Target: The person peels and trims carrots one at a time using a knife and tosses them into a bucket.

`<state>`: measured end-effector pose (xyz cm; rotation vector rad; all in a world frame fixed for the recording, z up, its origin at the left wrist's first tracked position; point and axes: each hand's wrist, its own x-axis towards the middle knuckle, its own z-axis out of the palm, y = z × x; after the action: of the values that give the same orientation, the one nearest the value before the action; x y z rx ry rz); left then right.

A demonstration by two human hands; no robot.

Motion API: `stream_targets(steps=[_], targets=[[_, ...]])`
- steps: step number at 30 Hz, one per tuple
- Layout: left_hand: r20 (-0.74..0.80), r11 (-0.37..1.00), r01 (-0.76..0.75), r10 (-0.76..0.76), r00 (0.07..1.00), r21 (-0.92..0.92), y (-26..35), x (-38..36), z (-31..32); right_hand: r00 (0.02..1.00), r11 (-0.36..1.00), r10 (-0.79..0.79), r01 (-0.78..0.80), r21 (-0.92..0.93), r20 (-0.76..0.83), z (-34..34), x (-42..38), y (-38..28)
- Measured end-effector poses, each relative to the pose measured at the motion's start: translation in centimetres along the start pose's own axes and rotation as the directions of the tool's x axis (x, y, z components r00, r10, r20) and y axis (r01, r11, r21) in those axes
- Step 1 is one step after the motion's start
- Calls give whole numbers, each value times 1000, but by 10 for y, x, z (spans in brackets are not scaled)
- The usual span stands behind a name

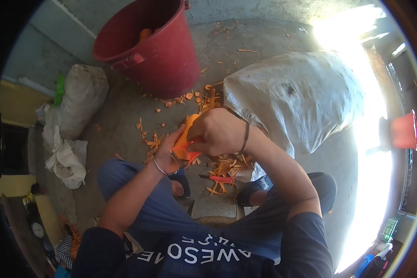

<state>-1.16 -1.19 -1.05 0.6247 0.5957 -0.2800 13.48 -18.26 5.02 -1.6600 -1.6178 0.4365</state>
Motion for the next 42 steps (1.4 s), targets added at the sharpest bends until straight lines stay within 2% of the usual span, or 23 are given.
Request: stream_targets(steps=[2,4,8,10,11,12,13,14,15,16,18,19,21,22,24,27,28,30,33,37,39,40,42], targets=[[121,999,-30,27,992,27,-1,-5,-1,1000,998,2,0,-60,25,2,-2,-1],[111,998,-37,30,993,58,0,-8,-3,999,999,45,-46,20,22,1,-3,6],[121,990,-33,17,993,139,-3,-9,-17,998,998,54,-54,21,18,-13,-7,24],[163,985,8,-36,986,169,1,-17,-21,969,969,248,-248,-18,-5,-37,-16,46],[199,979,53,-93,976,197,2,-20,-22,923,898,385,-376,-230,-8,-49,-21,64],[200,979,54,-94,975,197,2,-20,-23,859,768,510,-476,-429,-40,-58,-27,82],[287,968,95,-162,944,232,2,-21,-24,858,768,512,-478,-427,-41,-60,-40,98],[369,953,131,-229,901,272,3,-20,-25,839,790,531,-541,-288,-117,-61,-53,114],[370,954,128,-226,901,271,4,-18,-26,813,803,553,-578,-144,-184,-62,-56,122],[349,966,138,-210,913,221,2,-15,-28,819,807,547,-571,-149,-173,-60,-52,120],[317,978,139,-182,931,154,-4,-11,-35,845,858,510,-512,32,-159,-47,-42,97],[288,989,110,-134,948,95,-5,-5,-38,871,875,482,-474,98,-91,-44,-32,78],[169,999,48,-52,984,25,-8,9,-39,969,964,239,-230,132,-55,-28,-15,44],[173,998,51,-55,983,29,-9,9,-35,968,964,243,-233,130,-61,-18,-10,32],[117,998,-12,5,993,57,-6,7,-24,997,998,64,-64,2,39,-3,-3,16],[49,998,-54,56,997,-38,-6,2,-10,998,999,39,-38,-38,40,9,-1,9],[47,998,-52,54,997,-43,-4,0,-12,998,999,42,-40,-35,45,9,-1,10],[185,999,-48,43,982,25,1,-4,-18,996,997,82,-83,10,39,3,0,14],[203,996,-67,55,978,52,8,-6,-11,995,992,84,-88,93,47,-3,3,12],[245,991,-45,14,969,123,13,-12,-39,990,990,142,-142,16,5,-22,0,31],[217,971,24,-77,973,236,16,-19,-50,925,921,366,-375,-103,-99,-37,-5,57],[213,972,21,-73,974,235,17,-23,-54,927,923,361,-370,-101,-97,-41,-11,76],[370,969,79,-165,914,236,24,-29,-59,844,800,474,-532,-278,-250,-42,-16,110]])
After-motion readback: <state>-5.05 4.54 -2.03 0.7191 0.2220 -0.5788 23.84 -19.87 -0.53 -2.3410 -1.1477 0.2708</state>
